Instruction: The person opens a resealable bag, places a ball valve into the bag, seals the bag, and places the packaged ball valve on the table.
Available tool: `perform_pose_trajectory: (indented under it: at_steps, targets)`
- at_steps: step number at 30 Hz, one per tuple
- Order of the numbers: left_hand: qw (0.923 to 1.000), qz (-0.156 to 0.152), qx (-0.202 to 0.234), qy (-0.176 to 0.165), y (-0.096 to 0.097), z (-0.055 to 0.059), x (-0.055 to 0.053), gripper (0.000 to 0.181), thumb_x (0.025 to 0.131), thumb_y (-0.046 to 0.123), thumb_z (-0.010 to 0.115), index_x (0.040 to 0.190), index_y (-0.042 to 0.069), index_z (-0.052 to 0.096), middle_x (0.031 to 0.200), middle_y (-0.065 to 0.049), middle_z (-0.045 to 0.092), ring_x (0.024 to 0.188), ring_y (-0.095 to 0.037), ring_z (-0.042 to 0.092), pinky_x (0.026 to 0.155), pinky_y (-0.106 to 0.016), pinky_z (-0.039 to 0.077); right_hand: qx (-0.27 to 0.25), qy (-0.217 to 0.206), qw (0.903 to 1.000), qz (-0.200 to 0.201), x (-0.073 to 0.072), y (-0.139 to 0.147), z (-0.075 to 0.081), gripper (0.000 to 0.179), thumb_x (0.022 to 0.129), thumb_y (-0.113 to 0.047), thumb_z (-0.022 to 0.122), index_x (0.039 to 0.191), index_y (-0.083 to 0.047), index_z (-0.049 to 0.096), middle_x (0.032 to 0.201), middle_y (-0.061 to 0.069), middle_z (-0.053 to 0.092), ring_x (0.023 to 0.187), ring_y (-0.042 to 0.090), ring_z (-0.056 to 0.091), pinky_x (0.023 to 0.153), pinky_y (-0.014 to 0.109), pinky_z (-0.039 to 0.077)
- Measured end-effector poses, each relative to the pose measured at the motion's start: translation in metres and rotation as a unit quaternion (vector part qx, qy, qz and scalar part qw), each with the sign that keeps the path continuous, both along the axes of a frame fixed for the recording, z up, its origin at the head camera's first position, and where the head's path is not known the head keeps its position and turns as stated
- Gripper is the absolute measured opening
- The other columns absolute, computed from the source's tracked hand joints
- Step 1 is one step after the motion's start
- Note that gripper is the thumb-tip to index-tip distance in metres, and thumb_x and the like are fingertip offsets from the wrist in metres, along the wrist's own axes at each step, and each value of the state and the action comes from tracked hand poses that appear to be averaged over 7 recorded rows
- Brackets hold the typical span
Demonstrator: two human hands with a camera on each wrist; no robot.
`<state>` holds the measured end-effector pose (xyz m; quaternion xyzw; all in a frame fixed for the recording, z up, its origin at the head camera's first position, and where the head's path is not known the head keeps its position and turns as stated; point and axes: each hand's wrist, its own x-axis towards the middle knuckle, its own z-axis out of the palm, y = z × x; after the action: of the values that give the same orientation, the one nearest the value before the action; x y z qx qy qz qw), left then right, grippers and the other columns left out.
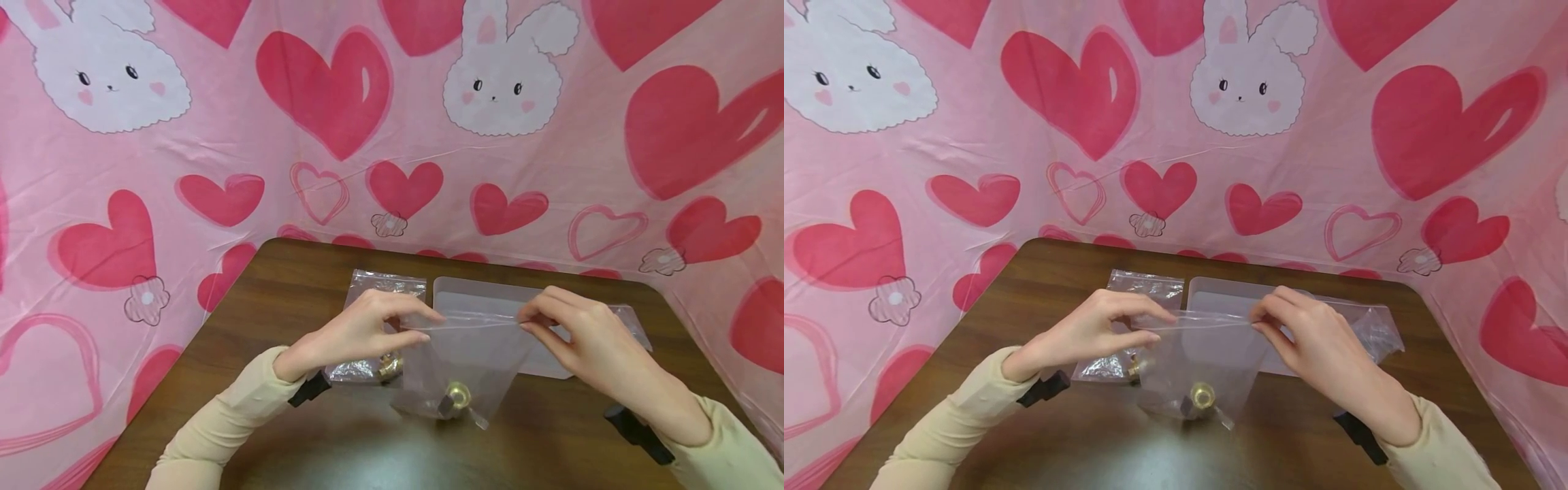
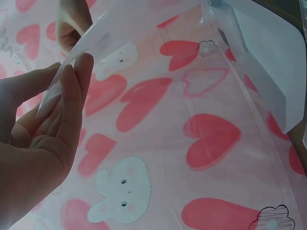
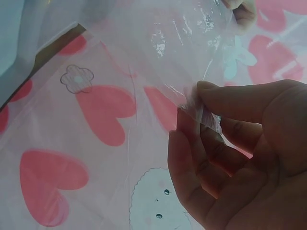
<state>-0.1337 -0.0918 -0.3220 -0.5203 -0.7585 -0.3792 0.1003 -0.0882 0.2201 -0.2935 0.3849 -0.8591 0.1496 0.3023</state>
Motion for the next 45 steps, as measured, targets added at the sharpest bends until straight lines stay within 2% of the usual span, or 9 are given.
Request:
perform_pose_trajectory:
  at_steps: [3, 6, 9, 17, 22, 31, 40, 42, 45]
  targets:
    - [0.9999, -0.004, 0.002, 0.014, 0.001, 0.001, 0.0, 0.031, 0.085, 0.011, 0.077, 0.116, 0.011, 0.072, 0.106, 0.0, 0.075, 0.073, -0.001, 0.055, 0.068, -0.012, 0.053, -0.004, 0.0, 1.0, 0.006, 0.0, 0.002, 0.0, 0.01, 0.092, -0.031, 0.07, 0.089, -0.021, 0.068, 0.085, -0.015, 0.064, 0.075, -0.002, 0.06, 0.069, 0.009, 0.047]
    - [0.9999, -0.005, 0.01, 0.012, 0.0, 0.001, -0.001, 0.038, 0.085, 0.011, 0.077, 0.122, 0.01, 0.069, 0.103, -0.001, 0.075, 0.07, 0.001, 0.055, 0.063, -0.012, 0.05, -0.007, 0.003, 0.9999, 0.009, 0.0, 0.003, 0.0, 0.031, 0.097, -0.046, 0.052, 0.089, -0.021, 0.068, 0.085, -0.015, 0.064, 0.076, -0.001, 0.06, 0.07, 0.009, 0.047]
    - [0.9995, -0.01, 0.023, -0.018, -0.001, 0.001, -0.002, 0.047, 0.084, 0.008, 0.078, 0.129, 0.008, 0.063, 0.099, -0.003, 0.075, 0.072, 0.002, 0.063, 0.064, -0.014, 0.053, -0.008, 0.008, 0.9999, 0.008, 0.0, 0.004, 0.001, 0.041, 0.098, -0.052, 0.043, 0.088, -0.021, 0.068, 0.084, -0.015, 0.063, 0.075, -0.001, 0.061, 0.07, 0.009, 0.048]
    - [0.9911, 0.034, 0.043, -0.121, -0.003, 0.003, 0.0, 0.03, 0.08, 0.009, 0.082, 0.108, 0.008, 0.072, 0.087, -0.002, 0.076, 0.072, -0.001, 0.068, 0.071, -0.023, 0.06, 0.0, 0.016, 0.9999, 0.002, 0.001, 0.008, 0.003, 0.044, 0.099, -0.055, 0.041, 0.087, -0.022, 0.068, 0.084, -0.017, 0.062, 0.075, -0.003, 0.06, 0.067, 0.008, 0.047]
    - [0.9868, 0.051, 0.054, -0.144, -0.002, 0.004, 0.0, 0.032, 0.079, 0.01, 0.082, 0.109, 0.008, 0.072, 0.086, -0.002, 0.077, 0.073, -0.002, 0.07, 0.072, -0.025, 0.06, 0.0, 0.016, 0.9999, 0.003, 0.001, 0.011, 0.004, 0.045, 0.1, -0.056, 0.041, 0.087, -0.022, 0.067, 0.084, -0.019, 0.061, 0.075, -0.006, 0.059, 0.065, 0.007, 0.046]
    - [0.9863, 0.085, 0.068, -0.124, -0.002, 0.006, -0.002, 0.019, 0.078, 0.013, 0.084, 0.095, 0.014, 0.075, 0.084, 0.003, 0.076, 0.073, -0.002, 0.068, 0.065, -0.022, 0.057, -0.014, 0.007, 0.9999, 0.003, -0.002, 0.016, 0.002, 0.041, 0.097, -0.056, 0.046, 0.088, -0.023, 0.068, 0.085, -0.019, 0.063, 0.074, -0.007, 0.058, 0.062, 0.007, 0.045]
    - [0.9871, 0.081, 0.081, -0.112, -0.003, 0.004, -0.003, 0.011, 0.079, 0.014, 0.083, 0.086, 0.017, 0.075, 0.08, 0.006, 0.075, 0.068, -0.004, 0.066, 0.06, -0.021, 0.054, -0.024, 0.015, 0.9996, -0.003, -0.003, 0.021, -0.002, 0.042, 0.097, -0.056, 0.047, 0.087, -0.02, 0.067, 0.085, -0.018, 0.063, 0.074, -0.006, 0.057, 0.062, 0.008, 0.044]
    - [0.9879, 0.083, 0.08, -0.103, -0.004, 0.004, -0.003, 0.01, 0.078, 0.015, 0.084, 0.085, 0.018, 0.076, 0.078, 0.007, 0.074, 0.064, -0.004, 0.062, 0.057, -0.02, 0.052, -0.029, 0.006, 0.9995, -0.009, -0.003, 0.023, -0.002, 0.032, 0.095, -0.051, 0.055, 0.087, -0.022, 0.067, 0.085, -0.019, 0.063, 0.074, -0.006, 0.057, 0.062, 0.008, 0.043]
    - [0.9894, 0.089, 0.072, -0.089, -0.004, 0.004, -0.004, 0.01, 0.078, 0.017, 0.084, 0.083, 0.019, 0.076, 0.074, 0.008, 0.073, 0.06, -0.003, 0.056, 0.055, -0.019, 0.048, -0.031, -0.006, 0.9994, -0.016, -0.002, 0.025, -0.004, 0.012, 0.085, -0.028, 0.077, 0.087, -0.023, 0.066, 0.085, -0.02, 0.063, 0.075, -0.007, 0.057, 0.062, 0.008, 0.044]
